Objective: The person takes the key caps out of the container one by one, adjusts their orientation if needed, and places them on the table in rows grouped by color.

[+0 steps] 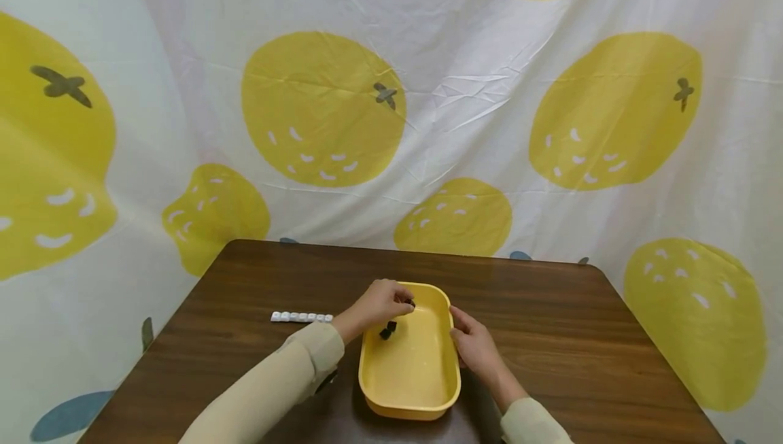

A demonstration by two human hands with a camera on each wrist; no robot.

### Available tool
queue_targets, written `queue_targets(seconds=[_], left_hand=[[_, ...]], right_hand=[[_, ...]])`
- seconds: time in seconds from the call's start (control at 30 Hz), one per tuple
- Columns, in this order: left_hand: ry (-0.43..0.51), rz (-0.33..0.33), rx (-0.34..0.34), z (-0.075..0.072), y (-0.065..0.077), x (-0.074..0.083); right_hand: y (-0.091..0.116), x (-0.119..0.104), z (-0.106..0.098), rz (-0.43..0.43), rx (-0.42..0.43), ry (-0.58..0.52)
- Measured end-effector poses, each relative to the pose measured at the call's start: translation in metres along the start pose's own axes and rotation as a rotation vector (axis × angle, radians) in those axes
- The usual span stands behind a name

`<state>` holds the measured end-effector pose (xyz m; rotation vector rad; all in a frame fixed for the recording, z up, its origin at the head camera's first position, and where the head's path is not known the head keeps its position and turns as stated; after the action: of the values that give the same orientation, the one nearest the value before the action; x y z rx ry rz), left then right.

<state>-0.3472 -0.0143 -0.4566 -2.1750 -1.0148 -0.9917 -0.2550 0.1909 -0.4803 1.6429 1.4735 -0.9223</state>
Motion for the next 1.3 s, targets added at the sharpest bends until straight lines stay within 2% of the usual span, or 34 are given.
queue_targets(seconds=[0.3,0.63,1.0,1.3], left_hand=[[0.107,-0.044,0.107,-0.03,0.014,-0.001],[0.144,-0.108,0.211,-0.059,0.035,-0.019],[0.098,-0.144,0.271,-0.083,0.065,-0.033],[0.041,-0.151,0.284,-0.104,0.099,-0.056]], right_hand=[[0.0,0.001,-0.001,0.002,0.002,-0.006],[0.003,-0.001,-0.003,0.007,-0.01,-0.015],[0.002,0.0,-0.001,0.004,-0.014,-0.015],[0.002,-0.001,-0.002,0.005,-0.008,-0.005]])
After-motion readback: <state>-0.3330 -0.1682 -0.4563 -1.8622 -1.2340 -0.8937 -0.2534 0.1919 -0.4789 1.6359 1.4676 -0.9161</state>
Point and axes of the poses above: each hand's wrist, its own y-axis away from the middle knuckle, its own z-axis out of the palm, x = y × z, the point moved 1 cm from there along -y, towards the middle knuckle, and after that the axes turned 12 degrees about y, right-handed, at the moved point
